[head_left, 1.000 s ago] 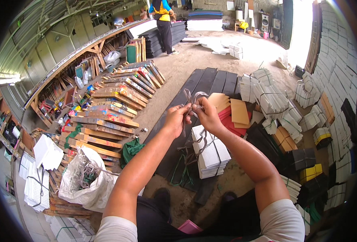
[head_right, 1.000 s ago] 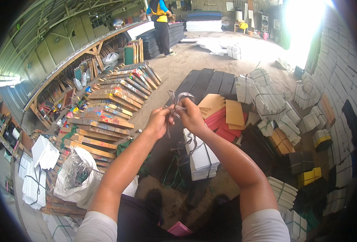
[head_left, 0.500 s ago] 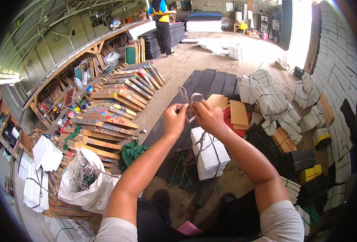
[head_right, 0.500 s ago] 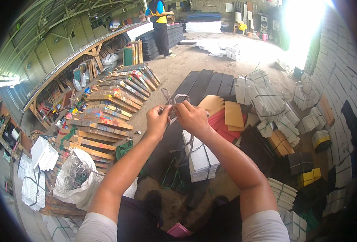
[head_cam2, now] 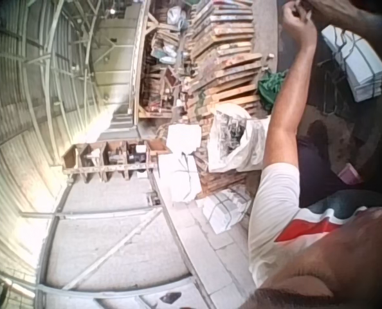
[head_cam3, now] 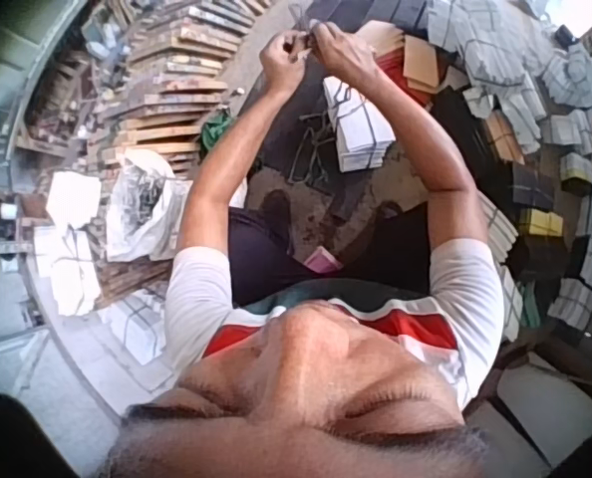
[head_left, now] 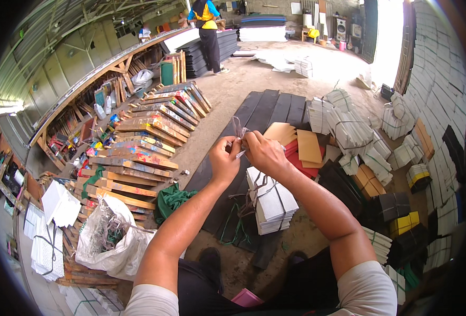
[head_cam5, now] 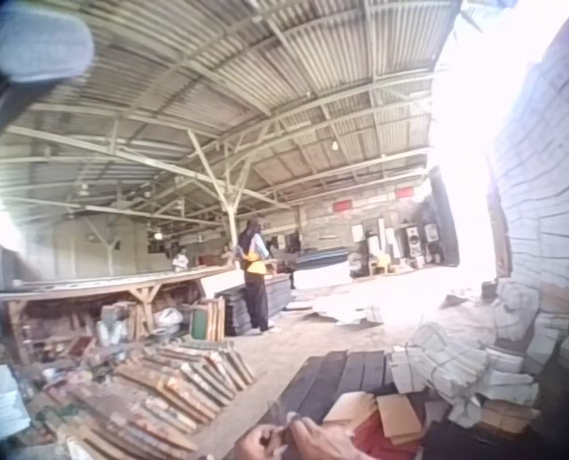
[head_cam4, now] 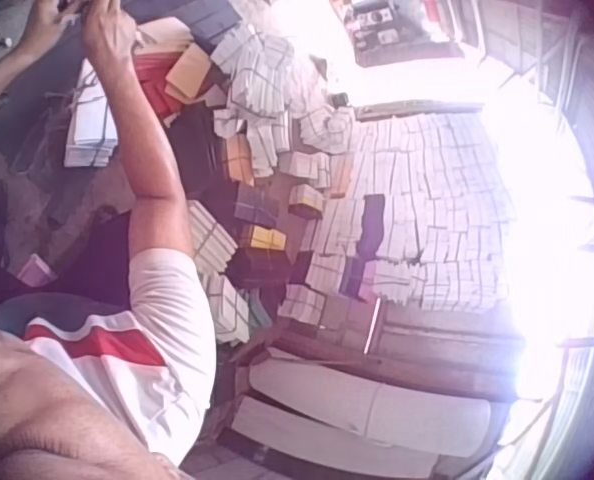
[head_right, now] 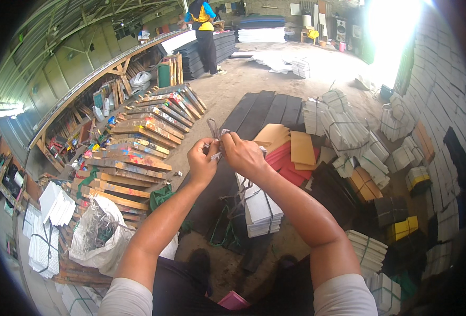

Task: The person ties bundles of white foam sheets with string, then uses a utility knife to cut the string. The person moves and stacks the tied bundles on the floor in a workshop area.

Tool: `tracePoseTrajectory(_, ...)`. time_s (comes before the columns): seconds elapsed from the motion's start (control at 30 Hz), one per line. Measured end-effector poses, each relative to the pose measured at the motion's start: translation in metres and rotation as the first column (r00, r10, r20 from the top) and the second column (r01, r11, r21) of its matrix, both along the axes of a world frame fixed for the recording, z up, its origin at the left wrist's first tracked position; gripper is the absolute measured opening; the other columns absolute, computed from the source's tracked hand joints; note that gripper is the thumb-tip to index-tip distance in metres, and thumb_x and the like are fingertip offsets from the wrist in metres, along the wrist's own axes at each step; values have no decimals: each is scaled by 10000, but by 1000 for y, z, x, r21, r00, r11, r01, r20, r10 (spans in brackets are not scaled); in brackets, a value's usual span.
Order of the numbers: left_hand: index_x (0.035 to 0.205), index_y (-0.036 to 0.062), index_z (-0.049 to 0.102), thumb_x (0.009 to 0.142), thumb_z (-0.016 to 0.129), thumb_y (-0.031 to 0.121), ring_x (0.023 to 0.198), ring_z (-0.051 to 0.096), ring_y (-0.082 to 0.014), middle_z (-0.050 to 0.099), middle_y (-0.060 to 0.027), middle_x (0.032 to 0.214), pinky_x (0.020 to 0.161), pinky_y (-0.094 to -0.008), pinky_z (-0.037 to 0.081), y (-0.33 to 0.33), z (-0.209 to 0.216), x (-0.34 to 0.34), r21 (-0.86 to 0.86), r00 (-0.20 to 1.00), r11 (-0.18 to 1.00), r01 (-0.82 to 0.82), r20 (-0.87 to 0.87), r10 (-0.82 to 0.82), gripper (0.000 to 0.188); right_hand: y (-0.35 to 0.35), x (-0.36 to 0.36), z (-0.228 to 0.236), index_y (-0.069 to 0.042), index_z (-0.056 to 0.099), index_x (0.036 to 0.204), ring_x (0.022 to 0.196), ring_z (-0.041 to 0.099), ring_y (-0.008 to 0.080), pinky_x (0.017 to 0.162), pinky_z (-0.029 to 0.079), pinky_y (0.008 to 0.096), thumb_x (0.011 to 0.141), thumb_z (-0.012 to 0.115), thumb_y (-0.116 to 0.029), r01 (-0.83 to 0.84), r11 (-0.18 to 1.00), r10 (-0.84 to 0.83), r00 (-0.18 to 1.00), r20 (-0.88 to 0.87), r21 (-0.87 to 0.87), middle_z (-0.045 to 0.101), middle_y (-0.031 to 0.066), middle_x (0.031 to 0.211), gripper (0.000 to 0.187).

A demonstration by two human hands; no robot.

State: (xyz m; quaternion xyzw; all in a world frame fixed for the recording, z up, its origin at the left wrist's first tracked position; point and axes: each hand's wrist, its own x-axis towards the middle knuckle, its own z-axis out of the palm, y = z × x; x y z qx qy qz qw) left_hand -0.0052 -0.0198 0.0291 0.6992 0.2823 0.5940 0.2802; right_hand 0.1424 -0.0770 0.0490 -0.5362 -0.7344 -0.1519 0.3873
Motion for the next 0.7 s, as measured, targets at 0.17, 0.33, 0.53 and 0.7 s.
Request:
tracePoseTrajectory(0.17, 916, -25, 693, 973, 714, 134, 627, 606, -75, 669, -17, 727, 558, -267, 472, 1, -6, 10, -110, 981, 991, 78, 185, -57, 170, 4, -1, -4, -8, 566, 1076, 875, 667, 441, 733, 526, 510, 900, 649, -84, -97, 995, 93, 940, -328, 3, 655, 203, 950, 209)
tracePoseTrajectory(0.33, 909, -12, 688, 1000, 677, 157, 652, 576, -62, 645, -3, 759, 571, -244, 455, 1, -2, 15, -264, 936, 935, 235, 321, -145, 192, 7, 5, -11, -10, 561, 1101, 885, 659, 450, 739, 522, 500, 888, 645, -60, -175, 981, 194, 931, -311, 90, 659, 208, 975, 234)
tracePoseTrajectory(0.53, 786, 32, 643, 1019, 642, 151, 646, 463, -38, 537, 41, 706, 570, -244, 388, 8, -10, 10, -295, 944, 909, 293, 238, -227, 261, 1, 8, -11, -17, 530, 1104, 836, 658, 448, 684, 527, 495, 881, 659, -54, -89, 995, 82, 990, -116, -53, 647, 196, 967, 260)
tracePoseTrajectory(0.7, 744, 32, 635, 1019, 653, 156, 646, 431, -34, 508, 54, 673, 565, -238, 366, -7, 4, 14, -209, 984, 968, 138, 140, -110, 302, 11, 1, -17, -1, 555, 1100, 844, 688, 416, 697, 550, 455, 883, 605, 9, -113, 992, 128, 916, -381, 61, 676, 200, 959, 223)
